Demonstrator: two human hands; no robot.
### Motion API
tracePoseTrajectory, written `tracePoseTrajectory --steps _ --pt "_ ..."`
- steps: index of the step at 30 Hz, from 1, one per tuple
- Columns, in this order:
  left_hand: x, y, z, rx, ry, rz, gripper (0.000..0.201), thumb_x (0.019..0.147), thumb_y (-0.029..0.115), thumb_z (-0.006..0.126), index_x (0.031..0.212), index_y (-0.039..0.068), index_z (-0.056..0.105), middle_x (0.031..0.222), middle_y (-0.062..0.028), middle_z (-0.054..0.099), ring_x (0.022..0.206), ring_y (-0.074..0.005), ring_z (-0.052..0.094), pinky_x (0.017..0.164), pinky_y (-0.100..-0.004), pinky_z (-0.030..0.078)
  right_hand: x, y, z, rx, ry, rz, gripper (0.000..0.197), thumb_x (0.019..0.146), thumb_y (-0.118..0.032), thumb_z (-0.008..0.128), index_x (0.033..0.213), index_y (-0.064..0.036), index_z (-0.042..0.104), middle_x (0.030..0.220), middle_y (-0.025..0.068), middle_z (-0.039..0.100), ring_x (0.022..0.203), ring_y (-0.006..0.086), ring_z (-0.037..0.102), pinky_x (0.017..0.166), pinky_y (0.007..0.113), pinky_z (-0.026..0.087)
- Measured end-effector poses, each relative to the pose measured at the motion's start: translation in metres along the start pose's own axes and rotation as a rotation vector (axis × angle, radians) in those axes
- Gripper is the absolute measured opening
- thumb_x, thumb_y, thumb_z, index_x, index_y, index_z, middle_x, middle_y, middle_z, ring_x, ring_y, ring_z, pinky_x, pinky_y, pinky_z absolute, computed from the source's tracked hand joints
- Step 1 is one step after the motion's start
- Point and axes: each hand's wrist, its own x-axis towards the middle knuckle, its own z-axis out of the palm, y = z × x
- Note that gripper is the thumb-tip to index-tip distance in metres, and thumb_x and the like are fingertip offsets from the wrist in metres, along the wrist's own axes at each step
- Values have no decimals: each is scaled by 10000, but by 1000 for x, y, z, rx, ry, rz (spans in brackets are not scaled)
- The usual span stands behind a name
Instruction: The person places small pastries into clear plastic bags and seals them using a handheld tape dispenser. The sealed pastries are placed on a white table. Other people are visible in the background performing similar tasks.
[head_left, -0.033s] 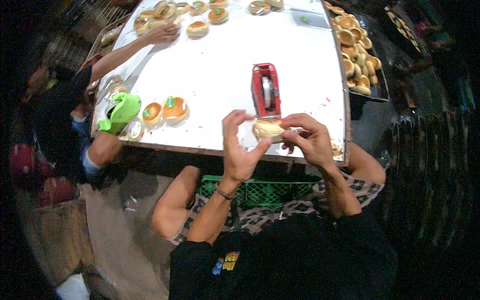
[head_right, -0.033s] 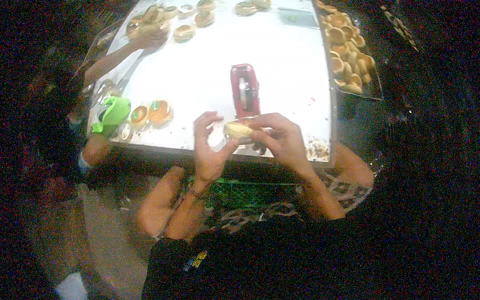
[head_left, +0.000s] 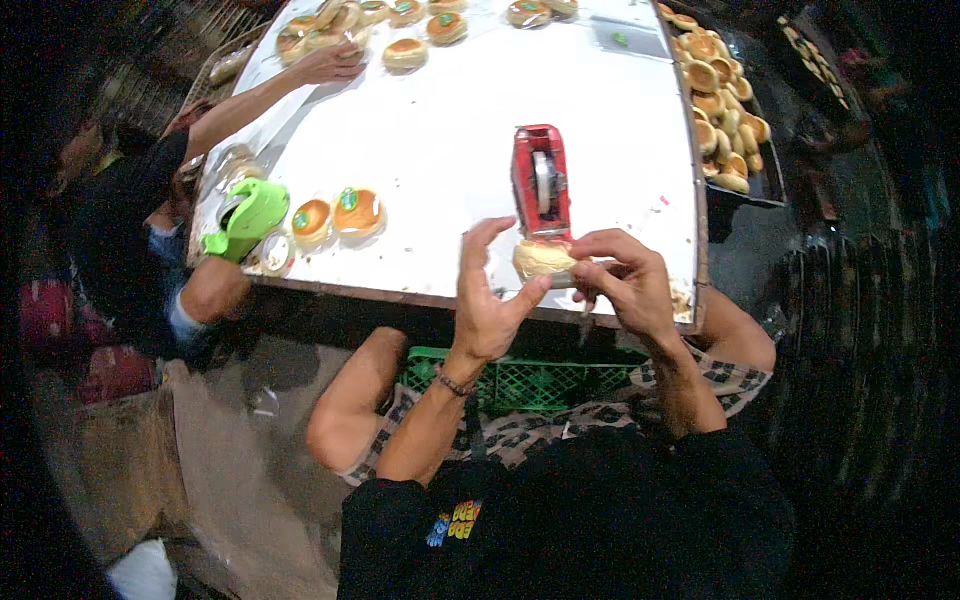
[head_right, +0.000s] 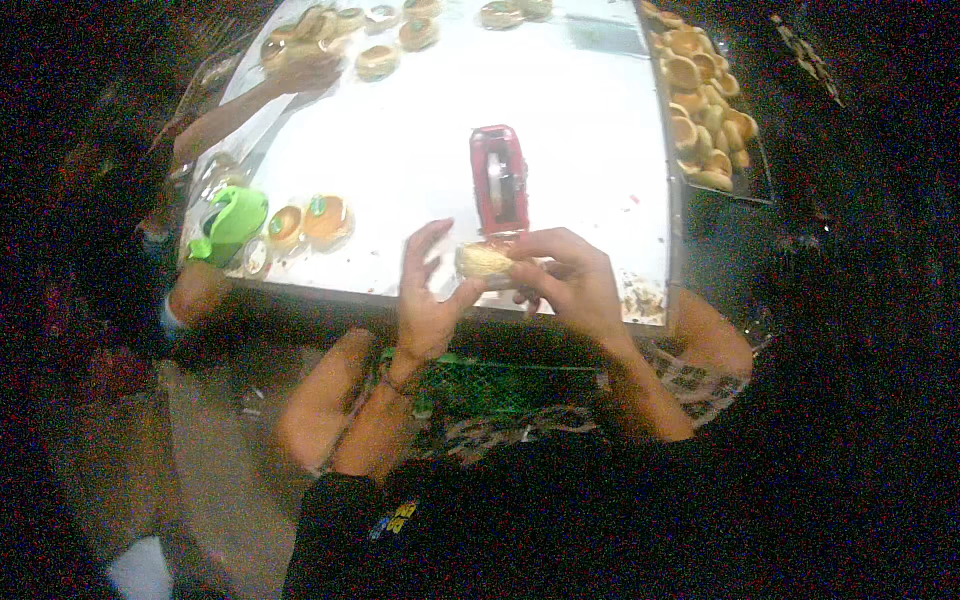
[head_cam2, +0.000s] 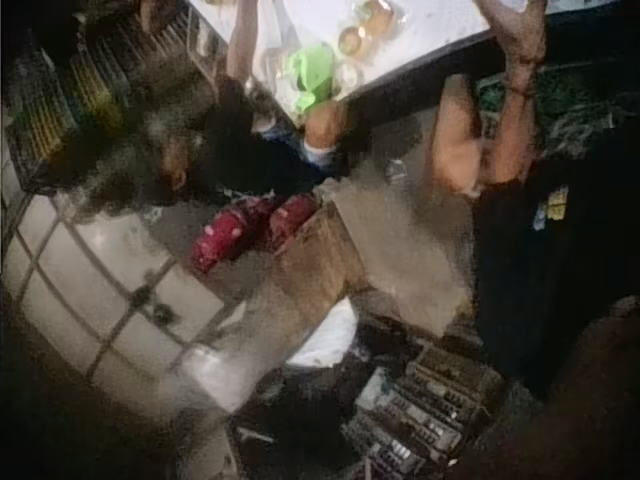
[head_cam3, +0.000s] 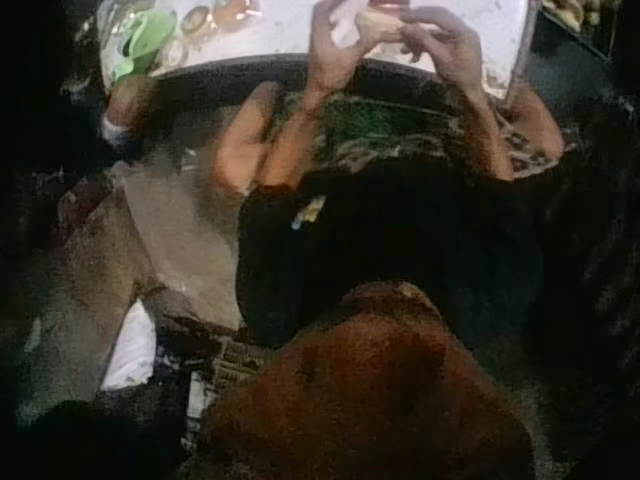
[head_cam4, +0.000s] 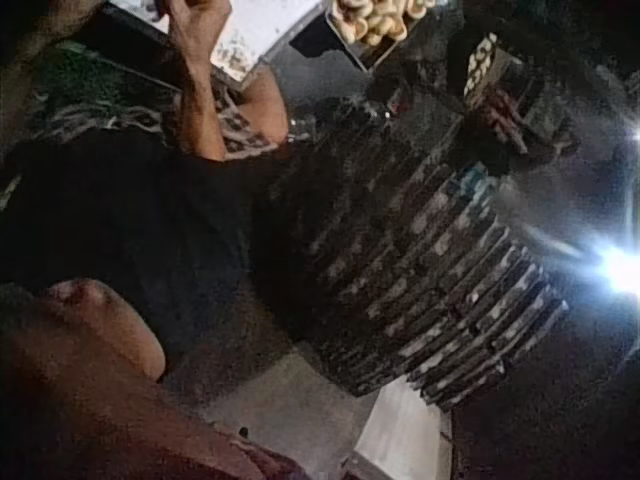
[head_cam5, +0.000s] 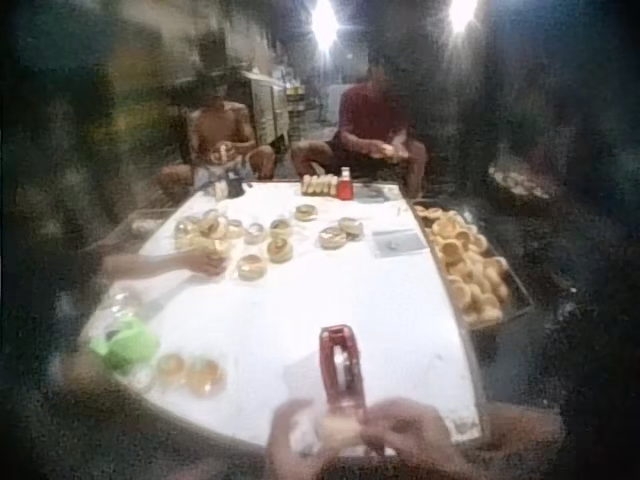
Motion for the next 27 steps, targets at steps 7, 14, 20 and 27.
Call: tracePoseTrajectory --steps 7,14,20,27 --pt "-22 -26 -3 -658 -246 -373 311 1019 226 531 1233 5 577 1168 -118 673 1042 -190 675 931 -331 571 1 8 -10 -45 -54 204 233 1013 -178 653 1094 35 702 950 94 686 656 102 673 447 214 496" --pt "-35 -35 -17 -846 -188 -713 363 1044 290 481 1309 46 533 1203 -127 654 1062 -225 692 823 -429 630 78 56 -12 -650 183 -24 276 945 -227 708 1028 28 777 830 89 745 652 151 650 609 303 517" --pt "-39 -45 -26 -825 -171 -804 506 1044 436 450 1366 51 514 1324 -174 614 1150 -340 653 875 -534 601 90 47 10 -325 220 47 226 891 -187 760 924 34 794 883 92 695 805 166 634 695 309 507" --pt "-34 -51 -36 -1028 -119 -900 492 1030 426 467 1358 63 524 1347 -183 603 1207 -374 631 931 -612 553 30 42 0 -480 296 -222 188 826 -200 823 865 -18 802 1028 47 581 969 154 558 798 283 450"
